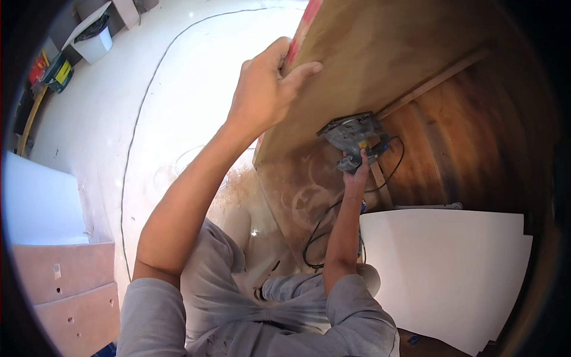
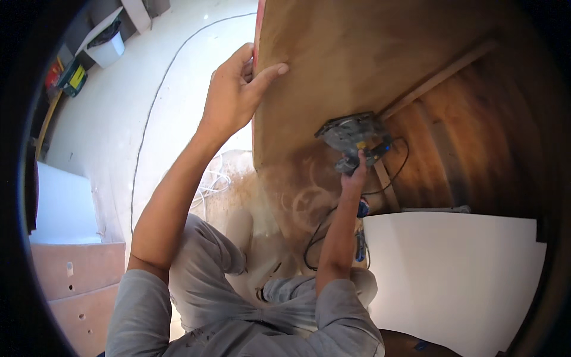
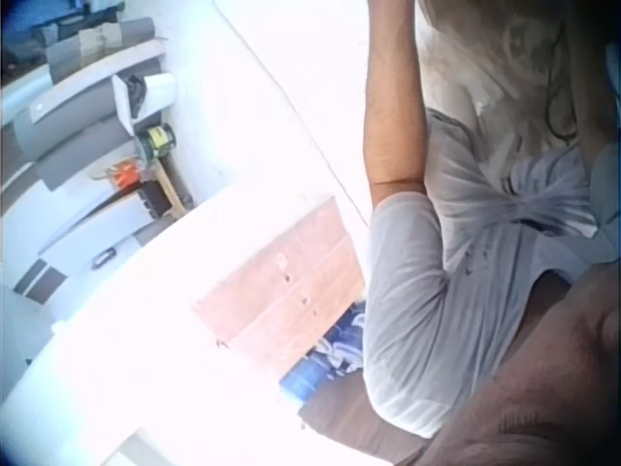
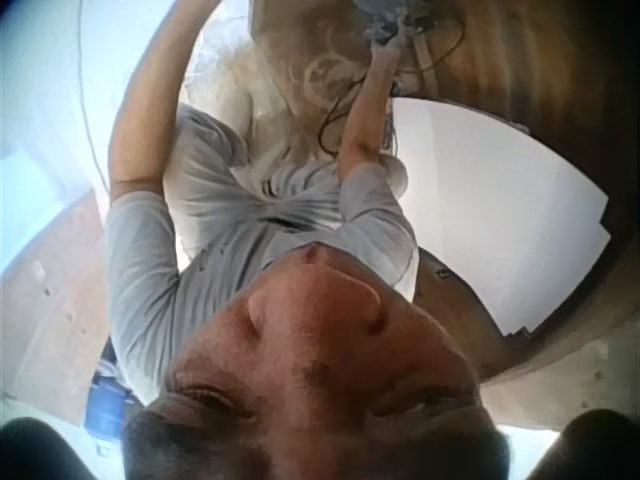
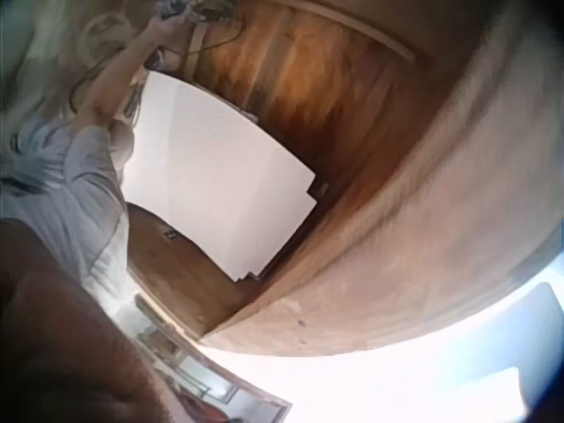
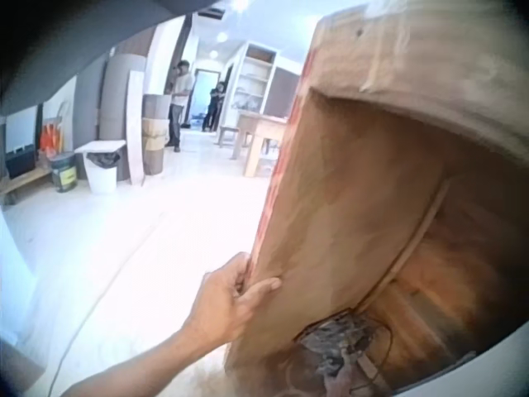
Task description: The person operates a jigsaw to cut a piece of wood on a workbench.
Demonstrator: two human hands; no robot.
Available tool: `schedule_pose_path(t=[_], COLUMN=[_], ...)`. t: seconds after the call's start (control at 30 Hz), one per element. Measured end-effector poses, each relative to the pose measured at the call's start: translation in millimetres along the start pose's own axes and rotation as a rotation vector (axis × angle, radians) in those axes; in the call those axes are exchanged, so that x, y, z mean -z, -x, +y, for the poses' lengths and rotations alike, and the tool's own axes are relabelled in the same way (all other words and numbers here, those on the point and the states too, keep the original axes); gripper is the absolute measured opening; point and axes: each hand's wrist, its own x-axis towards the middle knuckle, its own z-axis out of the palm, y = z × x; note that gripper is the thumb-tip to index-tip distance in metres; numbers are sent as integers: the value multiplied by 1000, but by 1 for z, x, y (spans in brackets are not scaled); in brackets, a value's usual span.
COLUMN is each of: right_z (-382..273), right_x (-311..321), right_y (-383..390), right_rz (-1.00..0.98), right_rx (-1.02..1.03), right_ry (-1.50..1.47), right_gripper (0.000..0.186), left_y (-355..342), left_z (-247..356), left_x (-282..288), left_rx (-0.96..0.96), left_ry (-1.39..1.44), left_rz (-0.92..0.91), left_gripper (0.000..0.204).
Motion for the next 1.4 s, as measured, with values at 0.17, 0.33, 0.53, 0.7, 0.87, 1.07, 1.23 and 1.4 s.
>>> schedule_pose_path(t=[0.17, 0.33, 0.53, 0.7, 0.87, 1.07, 1.23, 1.4], right_z=[-38, -75, -110, -107, -134, -174, -160, -204], right_x=[-37, -85, -114, -140, -146, -154, -187, -208], right_y=[2, 23, 33, 49, 40, 28, 62, 69], right_rz=[29, -8, 87, 66, -16, 55, -53, -14], right_rx=[126, 192, 252, 316, 302, 425, 502, 478], right_ry=[-10, -15, -17, -68, -94, -31, 31, 90], right_gripper=[45, 47, 46, 45, 45, 49, 51, 49], left_y=[2, 1, 3, 6, 10, 21, 25, 13], left_z=[3, 5, 9, 20, -7, -5, -14, -7], left_x=[-6, -2, -13, -2, -8, -25, -7, -10], left_rx=[59, 78, 59, 130, 60, -7, 45, -36], left_ry=[116, 31, 102, 93, 87, 126, 11, -4], left_rz=[7, 18, 19, -110, -13, 14, 4, 36], left_gripper=[33, 26, 25, 29, 24, 26, 28, 29])
